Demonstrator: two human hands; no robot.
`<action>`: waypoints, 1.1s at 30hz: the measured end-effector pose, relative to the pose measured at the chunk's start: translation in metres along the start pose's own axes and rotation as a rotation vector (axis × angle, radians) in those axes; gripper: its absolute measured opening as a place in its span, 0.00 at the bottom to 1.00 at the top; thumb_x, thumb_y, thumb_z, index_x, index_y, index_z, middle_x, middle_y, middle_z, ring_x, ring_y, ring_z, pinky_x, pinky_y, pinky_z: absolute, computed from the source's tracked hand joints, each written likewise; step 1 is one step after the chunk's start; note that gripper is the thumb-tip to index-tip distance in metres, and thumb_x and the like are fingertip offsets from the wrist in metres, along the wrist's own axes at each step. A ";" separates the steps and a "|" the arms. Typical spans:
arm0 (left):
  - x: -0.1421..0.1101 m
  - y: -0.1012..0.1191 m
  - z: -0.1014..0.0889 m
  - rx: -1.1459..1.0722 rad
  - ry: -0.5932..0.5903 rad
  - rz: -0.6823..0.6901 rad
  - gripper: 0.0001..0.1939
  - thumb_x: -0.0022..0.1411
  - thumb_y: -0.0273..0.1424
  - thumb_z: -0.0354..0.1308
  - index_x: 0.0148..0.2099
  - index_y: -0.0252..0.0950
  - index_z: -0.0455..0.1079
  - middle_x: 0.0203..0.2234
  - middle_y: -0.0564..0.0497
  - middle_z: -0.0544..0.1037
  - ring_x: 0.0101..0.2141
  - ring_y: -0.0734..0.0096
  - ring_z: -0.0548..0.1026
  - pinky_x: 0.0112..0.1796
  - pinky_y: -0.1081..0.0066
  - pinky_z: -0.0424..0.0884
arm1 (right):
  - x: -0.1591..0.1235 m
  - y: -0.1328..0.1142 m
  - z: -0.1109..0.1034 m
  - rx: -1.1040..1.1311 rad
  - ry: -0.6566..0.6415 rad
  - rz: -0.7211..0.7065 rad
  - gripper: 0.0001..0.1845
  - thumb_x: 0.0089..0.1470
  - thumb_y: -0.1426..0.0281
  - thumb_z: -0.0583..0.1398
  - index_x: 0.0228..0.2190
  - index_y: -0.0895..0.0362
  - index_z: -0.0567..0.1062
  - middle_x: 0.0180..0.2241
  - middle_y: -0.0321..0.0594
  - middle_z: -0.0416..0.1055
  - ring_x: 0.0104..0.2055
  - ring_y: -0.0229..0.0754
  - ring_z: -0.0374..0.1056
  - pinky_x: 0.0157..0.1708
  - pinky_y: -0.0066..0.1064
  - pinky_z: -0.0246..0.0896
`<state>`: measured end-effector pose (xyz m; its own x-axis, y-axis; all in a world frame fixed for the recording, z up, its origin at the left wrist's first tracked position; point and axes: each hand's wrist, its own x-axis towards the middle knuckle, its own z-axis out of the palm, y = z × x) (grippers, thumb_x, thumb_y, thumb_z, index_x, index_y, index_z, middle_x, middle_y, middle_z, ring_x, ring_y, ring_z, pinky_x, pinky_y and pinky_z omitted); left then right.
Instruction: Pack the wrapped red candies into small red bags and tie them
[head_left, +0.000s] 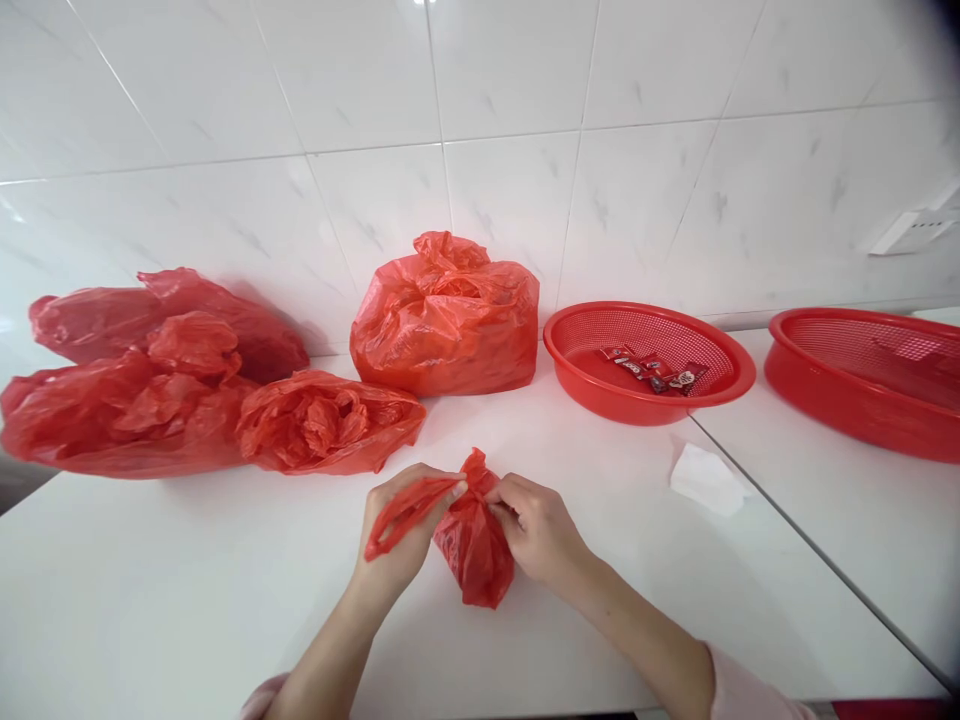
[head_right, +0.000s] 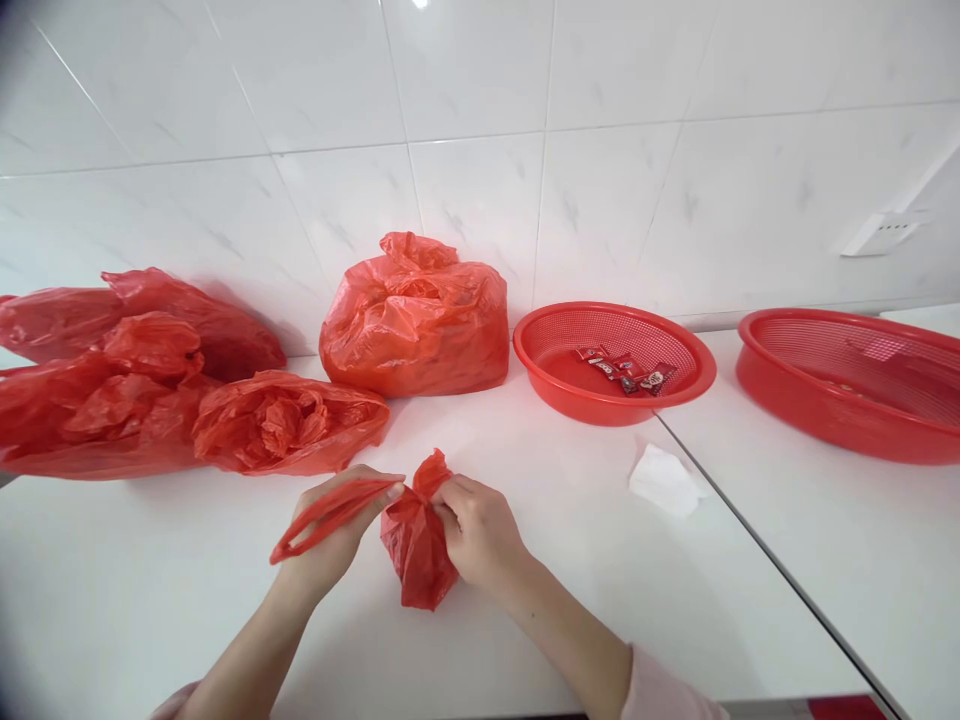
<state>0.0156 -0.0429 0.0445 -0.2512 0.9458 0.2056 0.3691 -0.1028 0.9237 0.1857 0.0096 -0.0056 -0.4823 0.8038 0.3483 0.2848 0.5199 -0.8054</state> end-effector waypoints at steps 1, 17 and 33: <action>-0.001 0.001 0.000 0.000 0.025 -0.027 0.06 0.57 0.37 0.64 0.34 0.40 0.79 0.30 0.51 0.81 0.31 0.67 0.77 0.34 0.71 0.73 | 0.000 0.002 0.001 -0.031 -0.002 -0.015 0.12 0.54 0.81 0.53 0.25 0.56 0.69 0.27 0.34 0.69 0.26 0.35 0.61 0.27 0.29 0.56; -0.015 0.014 -0.002 -0.190 0.160 -0.038 0.10 0.60 0.38 0.63 0.29 0.39 0.77 0.26 0.52 0.80 0.33 0.67 0.77 0.35 0.72 0.73 | 0.010 -0.009 0.008 0.032 0.002 -0.286 0.09 0.63 0.71 0.55 0.37 0.54 0.77 0.38 0.40 0.76 0.38 0.40 0.69 0.39 0.35 0.67; -0.066 -0.019 -0.102 -0.027 0.235 -0.228 0.12 0.58 0.39 0.59 0.35 0.34 0.74 0.26 0.49 0.80 0.29 0.63 0.77 0.31 0.69 0.73 | 0.002 -0.008 -0.008 0.206 0.015 0.138 0.15 0.58 0.55 0.59 0.38 0.52 0.78 0.33 0.39 0.75 0.32 0.37 0.69 0.32 0.26 0.68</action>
<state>-0.0666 -0.1349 0.0464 -0.5256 0.8487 0.0582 0.2563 0.0927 0.9622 0.1893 0.0096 0.0055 -0.4378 0.8680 0.2344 0.1712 0.3364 -0.9260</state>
